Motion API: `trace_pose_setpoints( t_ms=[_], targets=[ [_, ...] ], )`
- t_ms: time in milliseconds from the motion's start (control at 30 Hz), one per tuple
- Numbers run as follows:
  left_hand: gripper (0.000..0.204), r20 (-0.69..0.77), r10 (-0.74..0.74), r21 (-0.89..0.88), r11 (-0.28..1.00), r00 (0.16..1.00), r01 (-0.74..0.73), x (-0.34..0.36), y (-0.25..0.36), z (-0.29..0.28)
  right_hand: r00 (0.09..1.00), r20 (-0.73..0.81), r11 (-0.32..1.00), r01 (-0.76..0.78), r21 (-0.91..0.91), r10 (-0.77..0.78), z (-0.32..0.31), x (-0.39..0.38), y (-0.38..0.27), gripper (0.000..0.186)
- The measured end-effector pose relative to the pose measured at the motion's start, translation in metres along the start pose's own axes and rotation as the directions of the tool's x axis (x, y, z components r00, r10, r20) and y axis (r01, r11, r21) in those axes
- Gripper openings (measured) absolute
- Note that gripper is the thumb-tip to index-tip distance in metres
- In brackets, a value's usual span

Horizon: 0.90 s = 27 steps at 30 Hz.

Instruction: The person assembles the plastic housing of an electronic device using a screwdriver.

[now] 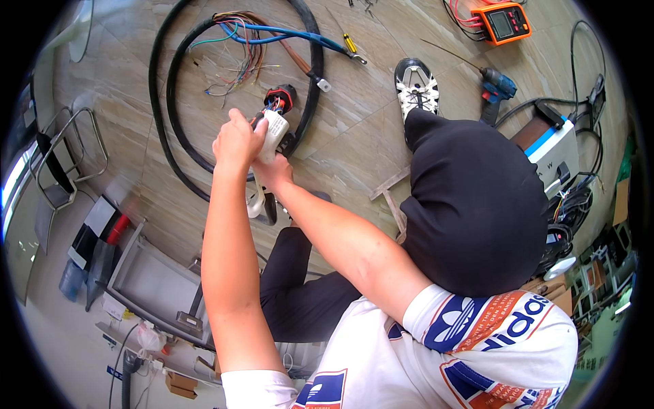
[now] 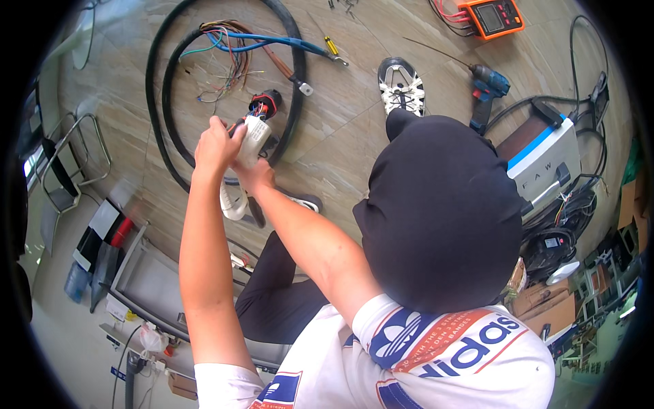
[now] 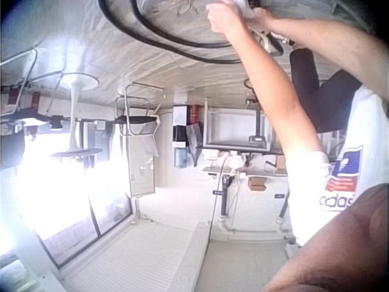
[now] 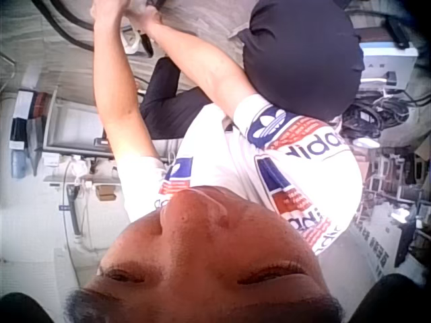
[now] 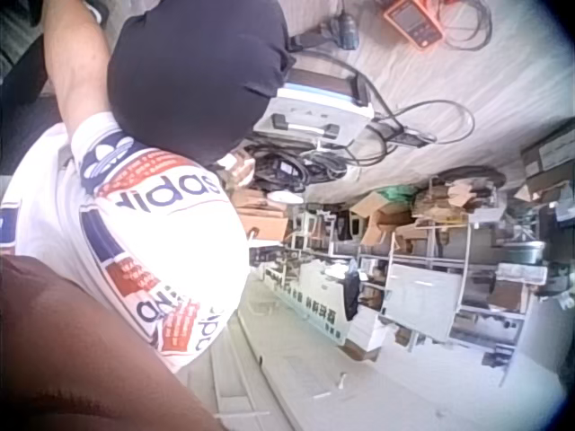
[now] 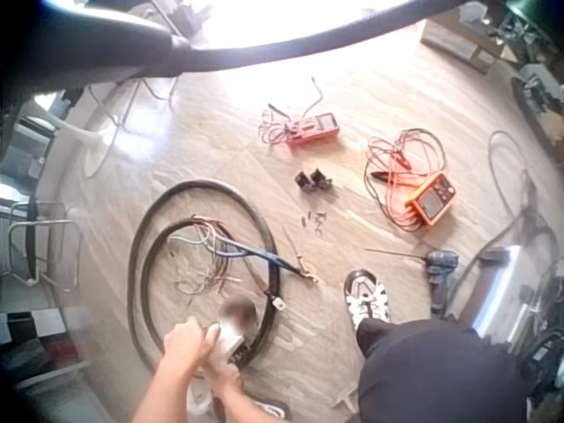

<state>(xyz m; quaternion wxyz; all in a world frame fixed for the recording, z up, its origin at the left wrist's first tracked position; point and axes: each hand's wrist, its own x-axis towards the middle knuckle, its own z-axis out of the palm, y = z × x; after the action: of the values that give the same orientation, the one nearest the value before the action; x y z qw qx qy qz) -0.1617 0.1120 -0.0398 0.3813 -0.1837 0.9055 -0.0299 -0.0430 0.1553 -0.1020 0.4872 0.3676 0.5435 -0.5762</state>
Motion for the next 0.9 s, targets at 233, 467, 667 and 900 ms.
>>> trace_pose_setpoints(
  t_ms=[233, 467, 667, 900],
  targets=[
    [0.040, -0.042, 0.078, -0.027, 0.997, 0.996, -0.079, 0.002, -0.007, 0.000, 0.999, 0.032, 1.000, -0.024, -0.009, 0.024, 0.000, 0.004, 0.001, 0.077],
    [0.049, -0.021, -0.010, 0.047, 0.999, 1.000, 0.011, 0.012, -0.005, 0.000, 1.000, -0.005, 1.000, -0.020, -0.014, 0.020, 0.002, 0.004, 0.002, 0.075],
    [0.046, -0.051, 0.116, -0.040, 0.992, 0.992, -0.118, 0.009, -0.003, 0.001, 1.000, 0.006, 0.999, 0.010, 0.031, -0.010, 0.003, 0.006, 0.006, 0.076],
    [0.048, -0.007, 0.038, 0.049, 0.998, 0.999, -0.037, 0.009, -0.001, -0.005, 1.000, -0.010, 1.000, 0.001, -0.002, -0.001, 0.000, 0.002, 0.002, 0.077]
  ],
)
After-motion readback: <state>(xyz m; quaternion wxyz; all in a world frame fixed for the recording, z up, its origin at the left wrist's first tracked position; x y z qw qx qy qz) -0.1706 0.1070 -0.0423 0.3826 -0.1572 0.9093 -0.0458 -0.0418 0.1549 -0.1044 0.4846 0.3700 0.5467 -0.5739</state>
